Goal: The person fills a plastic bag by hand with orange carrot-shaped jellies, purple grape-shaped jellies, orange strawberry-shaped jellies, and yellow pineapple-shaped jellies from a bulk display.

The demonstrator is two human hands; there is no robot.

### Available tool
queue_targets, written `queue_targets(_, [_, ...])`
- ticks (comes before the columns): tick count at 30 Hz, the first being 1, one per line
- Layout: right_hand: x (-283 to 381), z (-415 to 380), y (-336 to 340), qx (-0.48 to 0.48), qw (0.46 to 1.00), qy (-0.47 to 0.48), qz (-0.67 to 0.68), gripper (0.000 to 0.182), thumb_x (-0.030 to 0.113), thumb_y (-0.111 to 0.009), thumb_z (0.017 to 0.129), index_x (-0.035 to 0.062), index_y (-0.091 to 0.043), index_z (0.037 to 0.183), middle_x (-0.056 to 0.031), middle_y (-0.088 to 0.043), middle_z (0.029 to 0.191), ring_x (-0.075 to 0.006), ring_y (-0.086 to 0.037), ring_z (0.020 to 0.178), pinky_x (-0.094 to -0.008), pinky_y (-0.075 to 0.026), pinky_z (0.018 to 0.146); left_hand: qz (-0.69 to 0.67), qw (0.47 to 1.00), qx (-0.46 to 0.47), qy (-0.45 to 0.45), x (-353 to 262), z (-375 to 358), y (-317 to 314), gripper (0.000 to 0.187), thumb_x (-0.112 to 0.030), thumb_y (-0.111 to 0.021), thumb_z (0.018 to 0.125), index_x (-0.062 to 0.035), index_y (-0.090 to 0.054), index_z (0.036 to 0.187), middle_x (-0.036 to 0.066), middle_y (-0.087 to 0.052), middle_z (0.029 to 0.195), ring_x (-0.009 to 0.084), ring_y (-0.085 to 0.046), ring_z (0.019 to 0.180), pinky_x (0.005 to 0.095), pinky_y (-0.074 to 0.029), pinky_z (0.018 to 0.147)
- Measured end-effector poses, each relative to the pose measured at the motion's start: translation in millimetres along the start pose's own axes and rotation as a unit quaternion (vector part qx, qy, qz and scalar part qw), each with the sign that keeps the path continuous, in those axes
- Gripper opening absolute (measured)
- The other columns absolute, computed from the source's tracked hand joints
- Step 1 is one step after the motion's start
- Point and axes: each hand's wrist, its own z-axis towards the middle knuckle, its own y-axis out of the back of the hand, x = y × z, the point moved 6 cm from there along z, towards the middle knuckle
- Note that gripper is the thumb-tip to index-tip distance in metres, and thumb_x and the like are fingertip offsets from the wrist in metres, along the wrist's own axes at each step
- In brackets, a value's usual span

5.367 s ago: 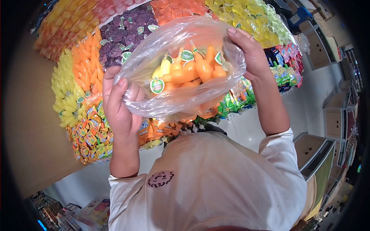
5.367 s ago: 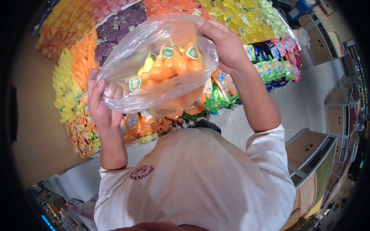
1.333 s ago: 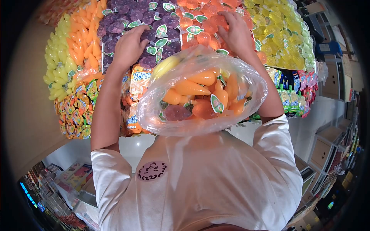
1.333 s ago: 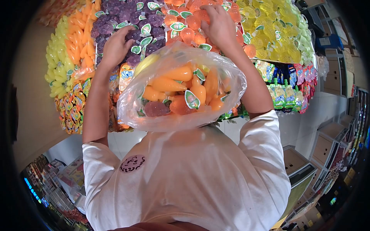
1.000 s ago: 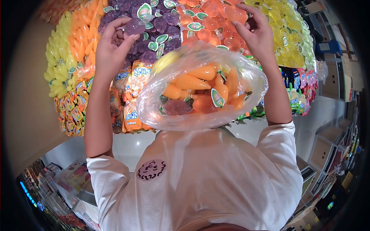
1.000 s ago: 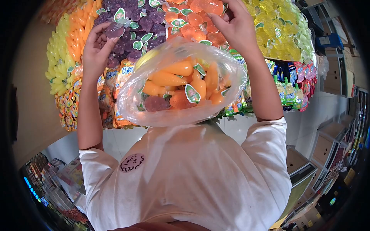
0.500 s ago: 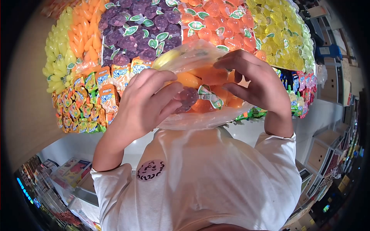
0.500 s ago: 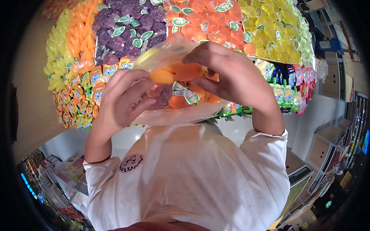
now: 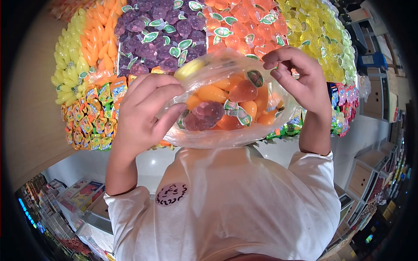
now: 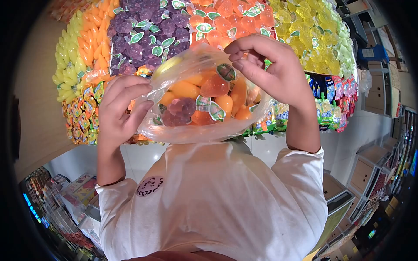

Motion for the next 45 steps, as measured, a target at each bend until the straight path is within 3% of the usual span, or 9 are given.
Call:
queue_targets(5, [-56.8,3.7,12.5,-0.08,0.975,-0.126,0.164,0.021,0.012,-0.069,0.097,0.0004,-0.07,0.114,0.0015,-0.067,0.093,-0.0041,-0.053,0.076,-0.0223,-0.044,0.066,-0.018,0.997,-0.071,0.015,16.6,1.4,25.8,0.021,-0.003,-0.077,0.08,-0.0004,-0.071,0.101,0.013,-0.07,0.106,0.0265,-0.067,0.095,0.0354,-0.052,0.084])
queue_targets(14, [-143.3,22.1,-10.5,-0.025,0.976,-0.218,-0.013,0.029,0.024,-0.065,0.097,0.0038,-0.069,0.119,0.0005,-0.068,0.083,-0.0073,-0.059,0.073,-0.0266,-0.049,0.065,-0.11,0.964,-0.004,0.24,158.4,10.9,-42.3,0.019,-0.012,-0.069,0.095,-0.0015,-0.069,0.11,0.004,-0.065,0.104,0.011,-0.057,0.082,0.0267,-0.049,0.076])
queue_targets(19, [-152.3,35.5,-18.7,-0.033,0.965,-0.245,-0.093,0.028,0.026,-0.069,0.097,0.0089,-0.07,0.119,0.0031,-0.053,0.069,-0.0056,-0.049,0.063,-0.0277,-0.046,0.058,0.035,0.972,0.0,0.231,168.7,34.0,-58.6,0.025,-0.023,-0.07,0.09,-0.0072,-0.072,0.11,0.004,-0.069,0.106,0.0201,-0.066,0.073,0.0341,-0.054,0.071])
queue_targets(21, [-146.2,39.1,-21.9,-0.012,0.953,-0.253,-0.167,0.027,0.027,-0.068,0.094,0.0101,-0.07,0.114,-0.0038,-0.061,0.074,-0.0147,-0.058,0.065,-0.0338,-0.05,0.065,0.091,0.975,0.047,0.198,165.1,38.9,-63.5,0.025,-0.022,-0.069,0.09,-0.0083,-0.072,0.111,0.004,-0.07,0.109,0.0249,-0.067,0.08,0.0383,-0.054,0.077])
queue_targets(26, [-153.4,36.6,-27.8,-0.035,0.957,-0.194,-0.212,0.025,0.027,-0.069,0.094,0.0112,-0.071,0.112,-0.0043,-0.055,0.075,-0.0159,-0.054,0.066,-0.0331,-0.047,0.064,0.091,0.982,0.082,0.141,157.7,25.9,-64.6,0.034,-0.017,-0.068,0.09,-0.0098,-0.069,0.123,0.013,-0.065,0.121,0.0344,-0.059,0.113,0.0416,-0.044,0.103])
queue_targets(31, [-147.7,31.7,-26.2,-0.045,0.963,-0.164,-0.209,0.024,0.029,-0.069,0.094,0.0122,-0.072,0.112,-0.0042,-0.055,0.08,-0.016,-0.054,0.069,-0.0325,-0.047,0.065,0.131,0.985,0.046,0.107,153.0,21.9,-66.1,0.035,-0.015,-0.068,0.089,-0.0093,-0.068,0.123,0.008,-0.065,0.121,0.0311,-0.06,0.11,0.0425,-0.049,0.097])
queue_targets(37, [-118.3,15.3,-13.7,-0.001,0.942,-0.086,-0.325,0.032,0.027,-0.072,0.088,0.0111,-0.07,0.116,-0.0117,-0.067,0.103,-0.031,-0.067,0.094,-0.0433,-0.054,0.079,0.13,0.974,0.124,0.136,155.4,29.9,-62.5,0.044,-0.002,-0.067,0.083,-0.0096,-0.066,0.127,0.012,-0.064,0.122,0.0341,-0.059,0.115,0.0429,-0.047,0.101])
queue_targets(39, [-122.9,6.7,-9.6,0.038,0.925,-0.208,-0.317,0.037,0.028,-0.074,0.085,0.0101,-0.069,0.117,-0.0108,-0.068,0.115,-0.0336,-0.067,0.103,-0.0445,-0.054,0.084,0.149,0.969,0.147,0.129,155.8,33.3,-62.9,0.047,0.001,-0.067,0.081,-0.0098,-0.065,0.127,0.01,-0.066,0.119,0.0328,-0.062,0.112,0.0424,-0.05,0.097])
queue_targets(45, [-124.2,1.8,-6.5,0.013,0.937,-0.209,-0.281,0.04,0.028,-0.075,0.083,0.0093,-0.068,0.118,-0.0097,-0.069,0.116,-0.0324,-0.067,0.105,-0.0439,-0.055,0.085,0.159,0.97,0.137,0.126,164.1,37.0,-61.4,0.045,0.0,-0.068,0.081,-0.0091,-0.064,0.125,0.01,-0.066,0.116,0.034,-0.065,0.104,0.0422,-0.053,0.087])
